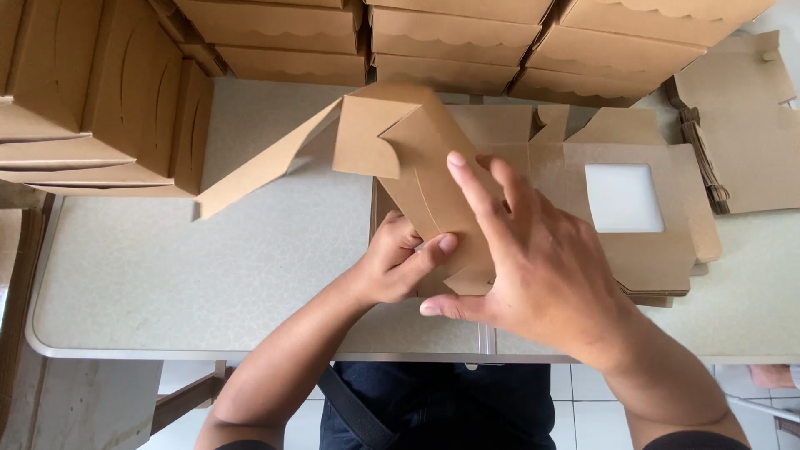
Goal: The person assembles flat cardboard boxes with clear windows into finished containers. They fold the sides, tuck flaps, and secure the top, then place the completed box onto a stack. The process is repeated with another flat box.
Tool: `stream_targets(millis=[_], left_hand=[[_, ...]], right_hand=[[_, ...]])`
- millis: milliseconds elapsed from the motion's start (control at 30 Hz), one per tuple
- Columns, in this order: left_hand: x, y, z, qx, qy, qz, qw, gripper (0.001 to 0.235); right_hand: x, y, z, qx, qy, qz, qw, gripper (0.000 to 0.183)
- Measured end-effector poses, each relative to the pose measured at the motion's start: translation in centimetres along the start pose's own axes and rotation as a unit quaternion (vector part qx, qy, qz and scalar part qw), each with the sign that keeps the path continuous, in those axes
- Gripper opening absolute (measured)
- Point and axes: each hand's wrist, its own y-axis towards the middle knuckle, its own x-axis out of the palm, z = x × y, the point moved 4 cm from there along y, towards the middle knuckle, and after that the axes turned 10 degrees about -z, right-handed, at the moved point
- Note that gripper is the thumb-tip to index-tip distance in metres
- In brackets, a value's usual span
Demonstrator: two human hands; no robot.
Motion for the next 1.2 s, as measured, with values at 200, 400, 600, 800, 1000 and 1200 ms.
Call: stream_targets(millis=[200, 400, 600, 800, 1000, 1200], left_hand=[[0.4, 2.2, 1.9, -0.017, -0.023, -0.078, 0.997, 0.034], [1.3, 4.3, 4.2, 0.041, 0.12, -0.14, 0.982, 0.023], [2.2, 7.8, 5.4, -0.17, 0.262, -0.203, 0.928, 0.025], [2.3, 8.5, 2.1, -0.325, 0.051, -0.225, 0.917, 0.035], [3.2, 9.2, 0.5, -0.372, -0.014, -0.137, 0.918, 0.03], [4.2, 9.8, -0.5, -0.336, 0.087, -0.054, 0.936, 0.032]], right_hand=[[-3.2, 1.4, -0.7, 0.015, 0.116, 0.021, 0.993, 0.139], [-4.8, 0.9, 1.5, -0.029, 0.216, 0.164, 0.962, 0.094], [-4.3, 1.2, 5.2, -0.051, 0.448, 0.13, 0.883, 0.065], [2.5, 2.7, 10.4, -0.025, 0.583, 0.085, 0.808, 0.071], [4.5, 1.9, 12.2, -0.001, 0.614, 0.067, 0.786, 0.057], [6.9, 0.9, 13.1, 0.02, 0.459, 0.209, 0.863, 0.063]])
